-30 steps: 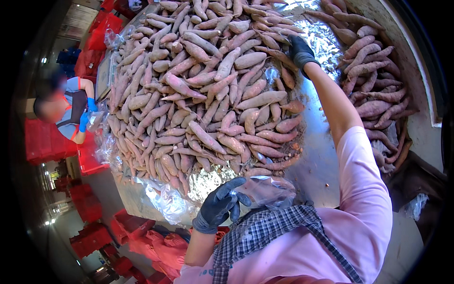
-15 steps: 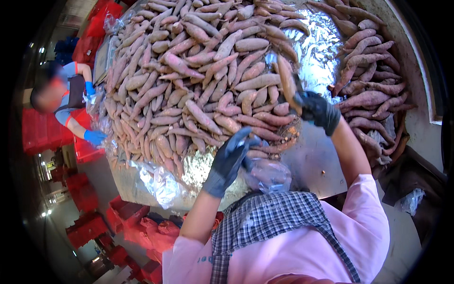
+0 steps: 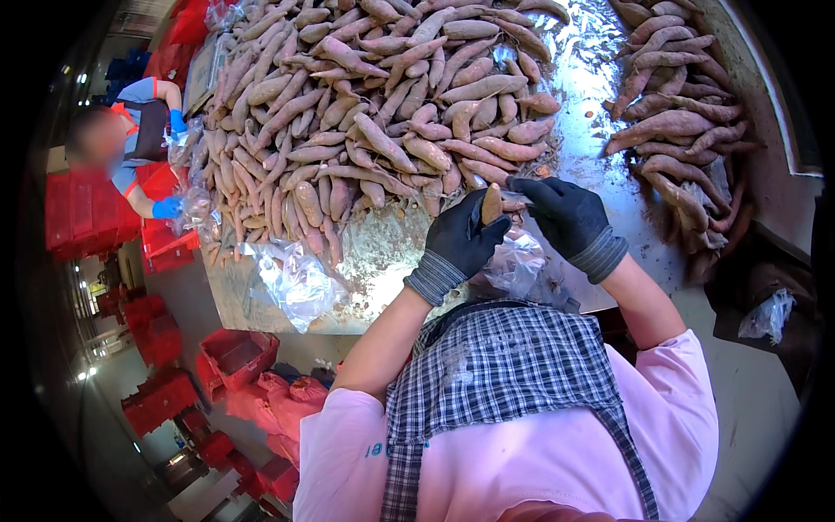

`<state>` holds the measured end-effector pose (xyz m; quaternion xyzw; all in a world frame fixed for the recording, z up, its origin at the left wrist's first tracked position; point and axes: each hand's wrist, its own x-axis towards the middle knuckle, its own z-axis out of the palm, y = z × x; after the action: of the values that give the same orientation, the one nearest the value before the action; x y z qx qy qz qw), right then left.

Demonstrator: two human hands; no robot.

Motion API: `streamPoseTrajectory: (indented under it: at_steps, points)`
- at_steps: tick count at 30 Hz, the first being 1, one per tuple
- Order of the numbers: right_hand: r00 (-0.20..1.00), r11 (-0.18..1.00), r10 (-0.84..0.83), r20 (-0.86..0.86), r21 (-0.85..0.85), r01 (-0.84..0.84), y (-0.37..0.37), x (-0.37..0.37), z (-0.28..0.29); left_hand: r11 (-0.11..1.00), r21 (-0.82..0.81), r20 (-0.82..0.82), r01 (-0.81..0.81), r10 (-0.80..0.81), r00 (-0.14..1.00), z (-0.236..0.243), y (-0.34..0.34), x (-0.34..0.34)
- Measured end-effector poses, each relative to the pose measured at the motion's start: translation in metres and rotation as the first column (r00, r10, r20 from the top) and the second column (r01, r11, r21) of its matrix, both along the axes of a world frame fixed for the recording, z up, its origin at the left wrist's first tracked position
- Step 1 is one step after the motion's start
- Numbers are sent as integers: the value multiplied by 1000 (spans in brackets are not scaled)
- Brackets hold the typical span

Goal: The person peels sweet potatoes using a small knife, removing the skin in strips. They handle the potatoes one at a time, rotating them to peel all sides, and place the peeled items into a plastic bag on the table. The process is repetitive, with the person continuously selecting new potatoes from a large pile.

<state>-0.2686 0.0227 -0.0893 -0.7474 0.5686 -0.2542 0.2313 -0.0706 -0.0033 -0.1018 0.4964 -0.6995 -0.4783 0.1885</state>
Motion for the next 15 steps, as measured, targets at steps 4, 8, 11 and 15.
streamPoseTrajectory:
  at_steps: [4, 8, 11, 15]
  points:
    - [998, 998, 50, -46, -39, -52, 0, 11, 2, 997, -41, 152, 59, -52, 987, 17, 8, 4]
    - [983, 979, -156, 97, 148, 141, -4, -19, -52, 951, 297, -495, -81, 226, 839, 24, 8, 12]
    - [944, 977, -200, 262, 130, 171, 19, -8, -46, 682, 731, -616, 17, 649, 447, 16, -5, 31]
    - [969, 981, -184, 162, -31, 191, 35, 22, -22, 323, 920, -359, 222, 921, 148, -4, 2, 33]
